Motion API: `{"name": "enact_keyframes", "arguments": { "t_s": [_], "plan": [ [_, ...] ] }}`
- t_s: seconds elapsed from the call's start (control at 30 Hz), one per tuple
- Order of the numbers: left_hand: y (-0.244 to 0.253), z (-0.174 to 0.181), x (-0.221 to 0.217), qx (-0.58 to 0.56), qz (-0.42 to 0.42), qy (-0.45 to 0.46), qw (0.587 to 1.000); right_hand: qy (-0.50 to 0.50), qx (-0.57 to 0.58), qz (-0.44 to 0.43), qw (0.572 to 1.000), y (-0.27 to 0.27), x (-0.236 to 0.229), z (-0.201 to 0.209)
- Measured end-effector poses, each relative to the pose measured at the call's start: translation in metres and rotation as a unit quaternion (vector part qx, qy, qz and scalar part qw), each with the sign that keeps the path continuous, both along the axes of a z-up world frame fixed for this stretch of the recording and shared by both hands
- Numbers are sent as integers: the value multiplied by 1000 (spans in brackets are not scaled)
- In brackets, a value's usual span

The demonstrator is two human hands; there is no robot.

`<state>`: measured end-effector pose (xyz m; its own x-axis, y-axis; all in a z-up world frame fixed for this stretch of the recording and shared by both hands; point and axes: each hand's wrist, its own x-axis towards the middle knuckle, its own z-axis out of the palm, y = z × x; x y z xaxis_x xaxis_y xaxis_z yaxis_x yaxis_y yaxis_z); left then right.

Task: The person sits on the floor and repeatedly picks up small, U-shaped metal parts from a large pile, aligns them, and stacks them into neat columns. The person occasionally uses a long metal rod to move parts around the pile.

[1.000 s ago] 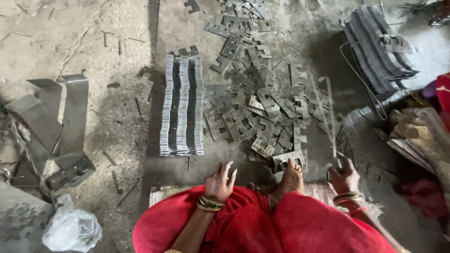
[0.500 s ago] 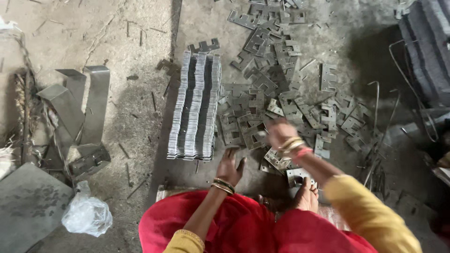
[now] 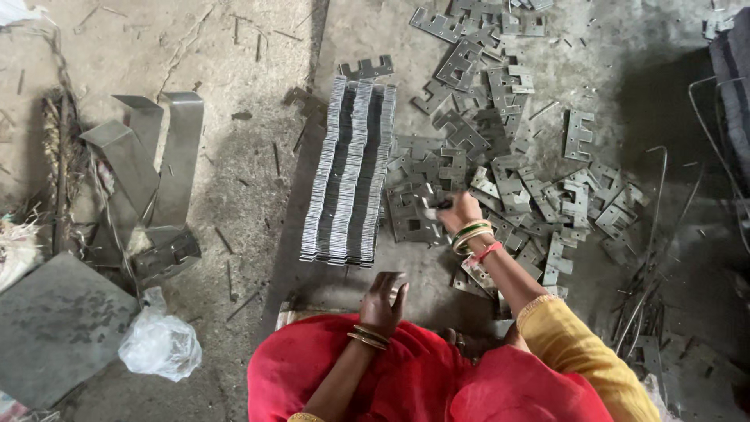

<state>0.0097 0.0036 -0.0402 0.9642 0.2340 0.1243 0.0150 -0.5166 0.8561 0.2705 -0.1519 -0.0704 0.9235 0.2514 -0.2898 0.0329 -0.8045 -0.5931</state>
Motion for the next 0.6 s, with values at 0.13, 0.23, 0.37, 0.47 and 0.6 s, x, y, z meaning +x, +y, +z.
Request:
{"name": "enact_keyframes", "arguments": {
  "t_s": [0.13,0.23,0.37,0.47,0.6],
  "plan": [
    [3,2,2,14,4,-12,1000,-22,-10,-6,1000,43,-10,-15],
    [7,0,4,42,0,-38,998,-124,-167,46,977,73,-27,-11],
    [7,-3,0,13,1,-11,1000,-96,-223,84,966,93,-45,6],
    [7,-2,0,15,-5,-12,1000,-11,-174,23,984,102,-44,18],
    [5,-6,-2,22,-19,-18,999,-29,-146,-20,989,106,-45,13]
  ]
}}
